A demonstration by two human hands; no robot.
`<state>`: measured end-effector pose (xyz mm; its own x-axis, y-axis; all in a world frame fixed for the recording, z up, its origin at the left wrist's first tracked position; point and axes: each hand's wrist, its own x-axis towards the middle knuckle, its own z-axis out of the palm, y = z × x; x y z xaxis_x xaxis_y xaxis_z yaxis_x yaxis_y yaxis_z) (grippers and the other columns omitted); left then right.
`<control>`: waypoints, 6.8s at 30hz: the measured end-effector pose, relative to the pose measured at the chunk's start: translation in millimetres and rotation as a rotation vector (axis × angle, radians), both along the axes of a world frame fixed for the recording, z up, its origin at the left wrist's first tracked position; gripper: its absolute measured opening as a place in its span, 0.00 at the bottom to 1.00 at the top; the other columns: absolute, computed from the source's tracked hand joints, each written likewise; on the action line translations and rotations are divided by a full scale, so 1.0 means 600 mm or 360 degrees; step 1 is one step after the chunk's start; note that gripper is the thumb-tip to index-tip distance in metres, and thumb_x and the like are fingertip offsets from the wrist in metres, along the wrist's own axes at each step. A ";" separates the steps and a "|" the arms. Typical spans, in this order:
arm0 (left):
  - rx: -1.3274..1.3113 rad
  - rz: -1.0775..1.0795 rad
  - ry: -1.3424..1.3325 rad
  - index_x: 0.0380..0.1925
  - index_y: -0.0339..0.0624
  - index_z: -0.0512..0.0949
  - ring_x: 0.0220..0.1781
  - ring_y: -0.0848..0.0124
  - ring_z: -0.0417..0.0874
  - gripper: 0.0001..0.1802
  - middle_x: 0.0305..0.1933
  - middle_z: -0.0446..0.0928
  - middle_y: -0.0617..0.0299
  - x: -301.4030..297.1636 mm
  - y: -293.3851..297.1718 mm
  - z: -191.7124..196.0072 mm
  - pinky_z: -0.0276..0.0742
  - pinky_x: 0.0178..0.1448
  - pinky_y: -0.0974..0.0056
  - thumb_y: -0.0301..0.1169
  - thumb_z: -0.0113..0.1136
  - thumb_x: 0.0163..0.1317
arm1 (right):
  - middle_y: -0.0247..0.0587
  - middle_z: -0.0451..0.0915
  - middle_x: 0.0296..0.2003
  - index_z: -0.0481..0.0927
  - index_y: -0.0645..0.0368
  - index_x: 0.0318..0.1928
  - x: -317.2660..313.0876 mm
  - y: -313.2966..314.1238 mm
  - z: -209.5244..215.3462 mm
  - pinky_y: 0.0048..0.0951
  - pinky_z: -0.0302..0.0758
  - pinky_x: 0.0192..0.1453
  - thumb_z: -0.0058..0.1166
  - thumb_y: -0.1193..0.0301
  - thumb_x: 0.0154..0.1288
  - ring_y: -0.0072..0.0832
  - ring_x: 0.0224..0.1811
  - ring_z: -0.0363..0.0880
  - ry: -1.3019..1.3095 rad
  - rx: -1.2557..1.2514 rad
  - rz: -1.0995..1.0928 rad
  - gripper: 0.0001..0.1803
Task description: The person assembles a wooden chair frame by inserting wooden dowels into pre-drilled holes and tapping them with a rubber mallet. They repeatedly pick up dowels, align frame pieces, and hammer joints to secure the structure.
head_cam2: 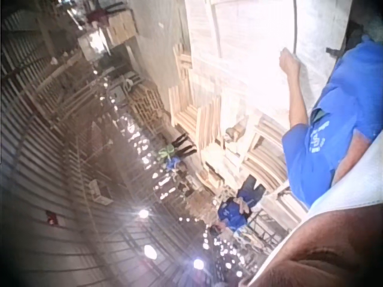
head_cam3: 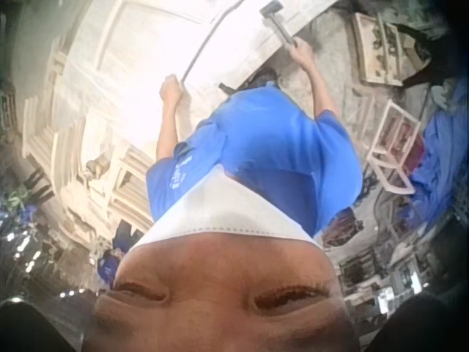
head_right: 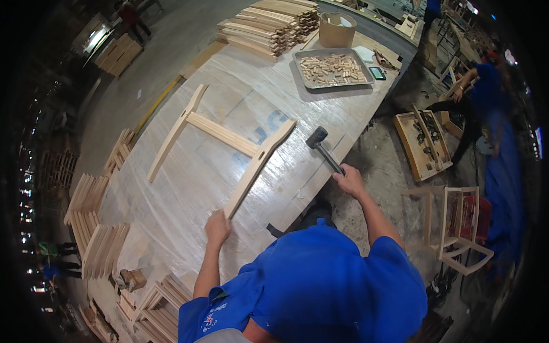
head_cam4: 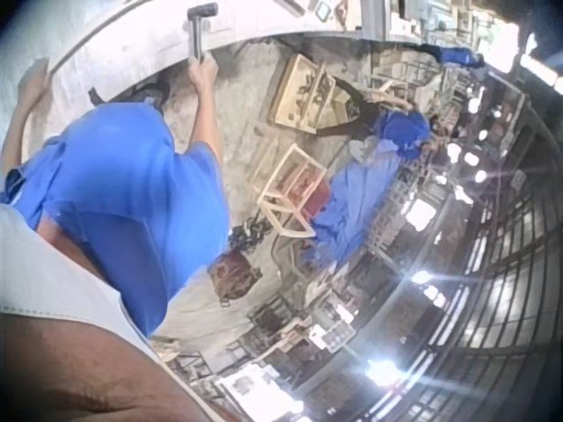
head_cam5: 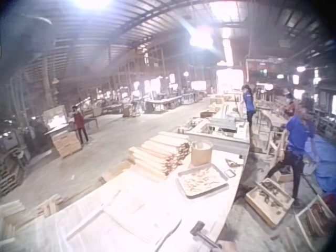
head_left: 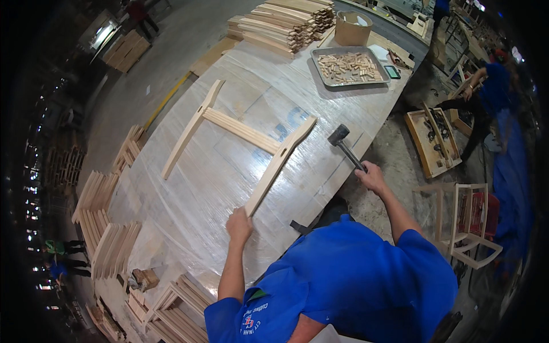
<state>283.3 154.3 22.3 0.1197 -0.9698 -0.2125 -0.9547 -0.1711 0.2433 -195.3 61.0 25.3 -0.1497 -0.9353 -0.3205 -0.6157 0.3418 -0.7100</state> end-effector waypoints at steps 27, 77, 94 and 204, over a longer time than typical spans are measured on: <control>0.0082 0.0522 -0.0196 0.63 0.49 0.77 0.57 0.45 0.83 0.31 0.56 0.81 0.50 -0.290 -0.291 0.006 0.80 0.59 0.45 0.40 0.73 0.60 | 0.51 0.88 0.44 0.88 0.56 0.43 -0.374 -0.646 -0.029 0.47 0.80 0.55 0.59 0.67 0.67 0.51 0.50 0.87 0.0293 -0.0460 -0.0203 0.10; -0.0029 0.0649 -0.0139 0.61 0.50 0.78 0.56 0.51 0.81 0.28 0.52 0.79 0.54 -0.269 -0.248 -0.049 0.70 0.62 0.46 0.34 0.73 0.60 | 0.57 0.86 0.35 0.84 0.62 0.37 0.078 -0.553 -0.081 0.51 0.81 0.50 0.56 0.70 0.69 0.56 0.41 0.85 0.0063 -0.0392 0.1663 0.08; 0.0105 0.0713 -0.0189 0.64 0.53 0.77 0.57 0.49 0.81 0.31 0.54 0.78 0.53 -0.276 -0.252 -0.035 0.71 0.62 0.43 0.37 0.74 0.60 | 0.51 0.84 0.39 0.81 0.59 0.48 -0.143 -0.457 -0.080 0.51 0.76 0.53 0.67 0.66 0.64 0.53 0.47 0.82 0.0588 -0.0599 0.1117 0.15; -0.0499 0.1373 -0.0176 0.77 0.33 0.58 0.76 0.31 0.59 0.43 0.73 0.58 0.24 -0.141 -0.631 -0.135 0.55 0.80 0.38 0.44 0.63 0.70 | 0.41 0.89 0.33 0.88 0.56 0.44 0.680 -1.009 -0.137 0.34 0.82 0.43 0.61 0.68 0.69 0.32 0.34 0.88 -0.0312 -0.0731 0.1052 0.08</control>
<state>198.6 -224.1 -58.7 0.8313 -0.5466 0.1006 -0.5479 -0.7755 0.3139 212.9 -544.5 -57.1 0.4960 -0.8550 0.1516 -0.4386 -0.3974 -0.8060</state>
